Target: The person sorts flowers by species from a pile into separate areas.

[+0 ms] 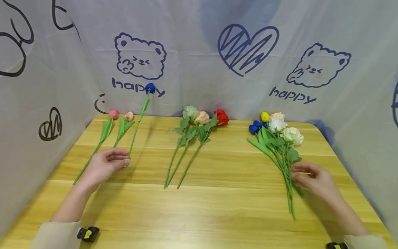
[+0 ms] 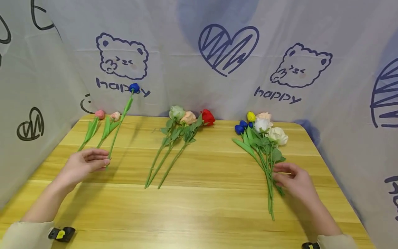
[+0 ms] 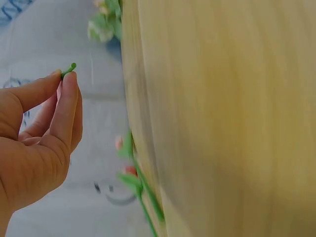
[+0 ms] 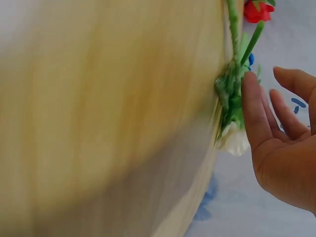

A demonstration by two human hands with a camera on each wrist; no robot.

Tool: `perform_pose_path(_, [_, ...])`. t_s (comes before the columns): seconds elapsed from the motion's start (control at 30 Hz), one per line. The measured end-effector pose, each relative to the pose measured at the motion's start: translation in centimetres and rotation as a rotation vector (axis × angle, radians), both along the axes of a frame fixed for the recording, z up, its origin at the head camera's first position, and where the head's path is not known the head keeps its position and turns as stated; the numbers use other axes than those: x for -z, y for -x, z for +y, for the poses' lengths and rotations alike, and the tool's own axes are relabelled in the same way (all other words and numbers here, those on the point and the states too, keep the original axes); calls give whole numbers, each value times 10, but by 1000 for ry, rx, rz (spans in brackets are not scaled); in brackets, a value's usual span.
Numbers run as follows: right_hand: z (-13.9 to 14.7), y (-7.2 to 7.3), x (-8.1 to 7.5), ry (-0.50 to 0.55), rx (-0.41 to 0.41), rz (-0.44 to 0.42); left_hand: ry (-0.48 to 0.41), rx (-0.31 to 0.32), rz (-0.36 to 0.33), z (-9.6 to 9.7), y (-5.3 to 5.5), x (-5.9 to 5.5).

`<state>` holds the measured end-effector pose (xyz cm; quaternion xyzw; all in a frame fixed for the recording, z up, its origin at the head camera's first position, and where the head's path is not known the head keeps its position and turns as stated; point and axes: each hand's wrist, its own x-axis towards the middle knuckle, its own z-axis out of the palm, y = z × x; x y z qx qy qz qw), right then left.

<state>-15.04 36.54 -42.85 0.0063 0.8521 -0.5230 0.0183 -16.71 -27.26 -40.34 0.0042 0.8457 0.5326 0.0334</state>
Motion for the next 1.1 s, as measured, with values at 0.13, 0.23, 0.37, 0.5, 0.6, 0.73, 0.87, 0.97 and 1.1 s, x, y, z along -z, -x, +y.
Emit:
perform_pose_path(0.13, [5,-1,1,-154,-11,-51,42,-30,21,-33,-2,2])
perform_pose_path(0.23, [6,-2,1,-208,-17,-77,84,-36,25,-58,-3,4])
perform_pose_path(0.37, [6,-4,1,-186,-25,-97,138,-32,10,-85,-3,8])
perform_pose_path(0.5, [5,-5,3,-191,-42,-107,184,-34,-16,-102,-3,12])
perform_pose_path(0.6, [4,-4,4,-206,-47,-104,197,-41,-33,-110,-2,15])
perform_pose_path(0.73, [1,-3,5,-216,-52,-108,192,-41,-65,-117,-4,18])
perform_pose_path(0.87, [0,-1,4,-232,-45,-110,191,-32,-101,-122,-6,21])
perform_pose_path(0.97, [0,1,3,-250,-38,-105,187,-26,-114,-124,-6,22])
perform_pose_path(1.1, [-1,3,2,-307,-32,-81,177,-20,-117,-124,-5,24])
